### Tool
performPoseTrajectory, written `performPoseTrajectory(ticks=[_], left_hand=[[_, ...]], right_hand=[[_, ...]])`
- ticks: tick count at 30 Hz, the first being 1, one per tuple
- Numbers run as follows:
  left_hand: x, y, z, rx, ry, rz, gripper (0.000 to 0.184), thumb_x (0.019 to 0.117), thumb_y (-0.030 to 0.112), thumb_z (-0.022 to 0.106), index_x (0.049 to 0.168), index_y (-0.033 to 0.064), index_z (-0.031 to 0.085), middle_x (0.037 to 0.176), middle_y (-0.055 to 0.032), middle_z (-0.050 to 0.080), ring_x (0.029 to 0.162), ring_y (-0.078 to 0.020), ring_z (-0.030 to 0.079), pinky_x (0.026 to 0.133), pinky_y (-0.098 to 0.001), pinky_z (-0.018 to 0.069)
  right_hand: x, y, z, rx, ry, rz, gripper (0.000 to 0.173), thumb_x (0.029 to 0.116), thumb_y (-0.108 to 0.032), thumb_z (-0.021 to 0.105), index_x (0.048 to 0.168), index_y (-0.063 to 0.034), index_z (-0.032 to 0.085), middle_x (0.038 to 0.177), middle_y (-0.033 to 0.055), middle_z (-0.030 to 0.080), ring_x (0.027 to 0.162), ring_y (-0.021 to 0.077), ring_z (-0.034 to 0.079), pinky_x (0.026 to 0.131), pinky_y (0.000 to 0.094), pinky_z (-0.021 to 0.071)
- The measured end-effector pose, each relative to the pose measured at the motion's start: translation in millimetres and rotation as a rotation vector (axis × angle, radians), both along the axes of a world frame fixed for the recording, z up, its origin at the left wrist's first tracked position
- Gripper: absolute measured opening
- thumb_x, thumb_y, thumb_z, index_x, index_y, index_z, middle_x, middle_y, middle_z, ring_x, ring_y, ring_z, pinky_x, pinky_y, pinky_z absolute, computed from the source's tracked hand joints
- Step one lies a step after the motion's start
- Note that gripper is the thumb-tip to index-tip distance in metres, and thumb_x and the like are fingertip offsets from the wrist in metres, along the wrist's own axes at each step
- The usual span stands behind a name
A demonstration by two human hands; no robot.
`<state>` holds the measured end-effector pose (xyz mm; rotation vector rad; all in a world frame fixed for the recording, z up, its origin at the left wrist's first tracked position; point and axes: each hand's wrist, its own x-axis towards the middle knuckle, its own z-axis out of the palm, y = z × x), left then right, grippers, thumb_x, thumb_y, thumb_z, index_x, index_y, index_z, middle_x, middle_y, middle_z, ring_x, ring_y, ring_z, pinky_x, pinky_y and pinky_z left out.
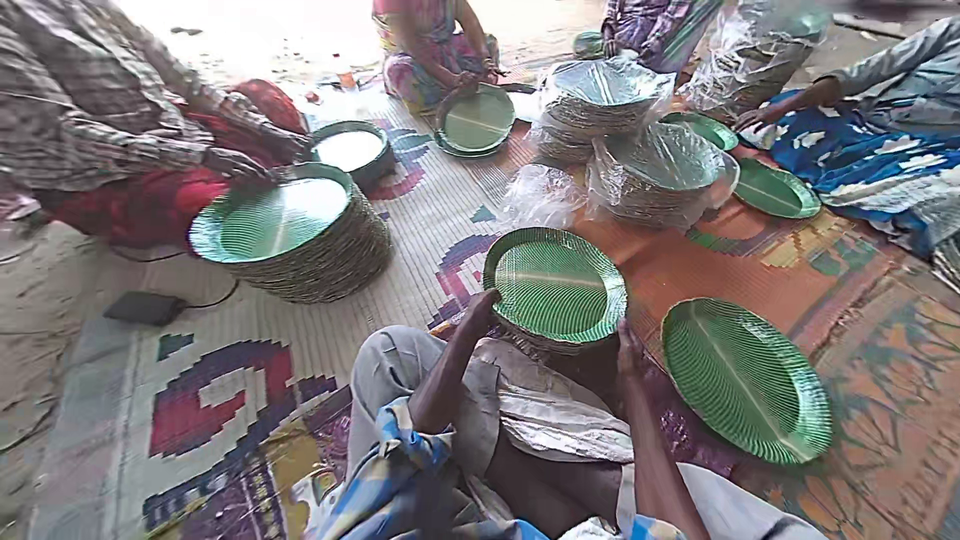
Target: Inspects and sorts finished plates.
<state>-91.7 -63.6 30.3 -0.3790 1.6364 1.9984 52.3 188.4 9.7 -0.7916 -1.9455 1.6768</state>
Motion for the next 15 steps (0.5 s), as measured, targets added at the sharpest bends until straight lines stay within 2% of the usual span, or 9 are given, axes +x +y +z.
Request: performPoseTrajectory(ticks=[1,3,4,5,7,10,13,15], left_hand=[[1.4,-3.5,9.7,0.023,0.013,0.068,0.034,0.1068,0.021,0.046,0.125,-0.0054,0.058,0.108,-0.0204,0.068,0.091,-0.0261,0.068,0.077,-0.0433,0.0586],[3.0,-18.1,41.8,0.068,0.054,0.19,0.031,0.1064,0.017,0.047,0.127,-0.005,0.056,0.104,-0.0195,0.068,0.087,-0.0251,0.069,0.074,-0.0416,0.0599],[1.9,-31.3,59.4,0.069,0.091,0.234,0.03,0.1069,0.016,0.045,0.129,-0.0036,0.053,0.104,-0.0185,0.068,0.086,-0.024,0.069,0.073,-0.0401,0.06],[-0.6,-49.5,76.4,0.065,0.127,0.279,0.032,0.108,0.017,0.044,0.132,-0.0026,0.051,0.106,-0.0187,0.067,0.087,-0.0242,0.068,0.074,-0.0402,0.0588],[-7.3,-92.7,110.1,0.05,0.229,0.377,0.028,0.1081,0.018,0.043,0.127,0.0004,0.055,0.105,-0.0156,0.066,0.089,-0.0233,0.067,0.077,-0.0416,0.058],[-21.0,-167.8,151.5,0.055,0.427,0.49,0.023,0.104,0.017,0.043,0.123,0.0093,0.055,0.108,-0.0067,0.067,0.095,-0.0171,0.067,0.082,-0.0401,0.0583],[-42.0,-246.5,164.2,0.017,0.542,0.621,0.032,0.1057,0.021,0.039,0.134,0.0101,0.05,0.12,-0.0075,0.064,0.106,-0.0182,0.065,0.09,-0.0435,0.0567],[-40.0,-262.8,170.4,-0.015,0.477,0.694,0.037,0.1075,0.029,0.031,0.141,0.0165,0.04,0.127,-0.0066,0.056,0.114,-0.0167,0.058,0.096,-0.0414,0.0515]], right_hand=[[2.0,0.7,5.3,0.001,0.016,0.016,0.046,0.1123,-0.023,0.039,0.141,0.0105,0.053,0.139,0.0238,0.06,0.126,0.0191,0.059,0.112,0.0344,0.043],[4.4,1.0,10.2,0.018,0.024,0.088,0.043,0.1122,-0.021,0.034,0.138,0.0063,0.055,0.112,0.0143,0.071,0.093,0.0125,0.068,0.084,0.0312,0.0567],[6.0,-2.5,9.8,-0.002,0.064,0.124,0.04,0.1124,-0.02,0.036,0.135,0.0069,0.056,0.098,0.008,0.072,0.079,0.0079,0.069,0.072,0.0271,0.0593],[7.9,-7.4,9.3,-0.018,0.104,0.165,0.038,0.1114,-0.019,0.038,0.131,0.0084,0.057,0.091,0.0036,0.071,0.072,0.0046,0.067,0.067,0.0242,0.0587],[9.2,-13.5,10.1,-0.045,0.133,0.219,0.032,0.11,-0.015,0.042,0.123,0.0071,0.06,0.086,-0.0021,0.07,0.07,0.0006,0.066,0.066,0.0195,0.0573],[9.7,-13.3,11.5,-0.055,0.132,0.202,0.026,0.1086,-0.011,0.048,0.119,0.0078,0.062,0.083,-0.0018,0.07,0.068,0.0001,0.066,0.065,0.018,0.0577],[6.3,-8.0,9.9,-0.071,0.145,0.171,0.024,0.1075,-0.009,0.05,0.117,0.0074,0.064,0.083,-0.0015,0.07,0.067,0.001,0.067,0.064,0.0185,0.0582],[5.5,-1.8,9.5,-0.055,0.13,0.148,0.021,0.1063,-0.009,0.053,0.116,0.0057,0.066,0.083,-0.0006,0.071,0.067,0.0016,0.067,0.063,0.0191,0.0577]])
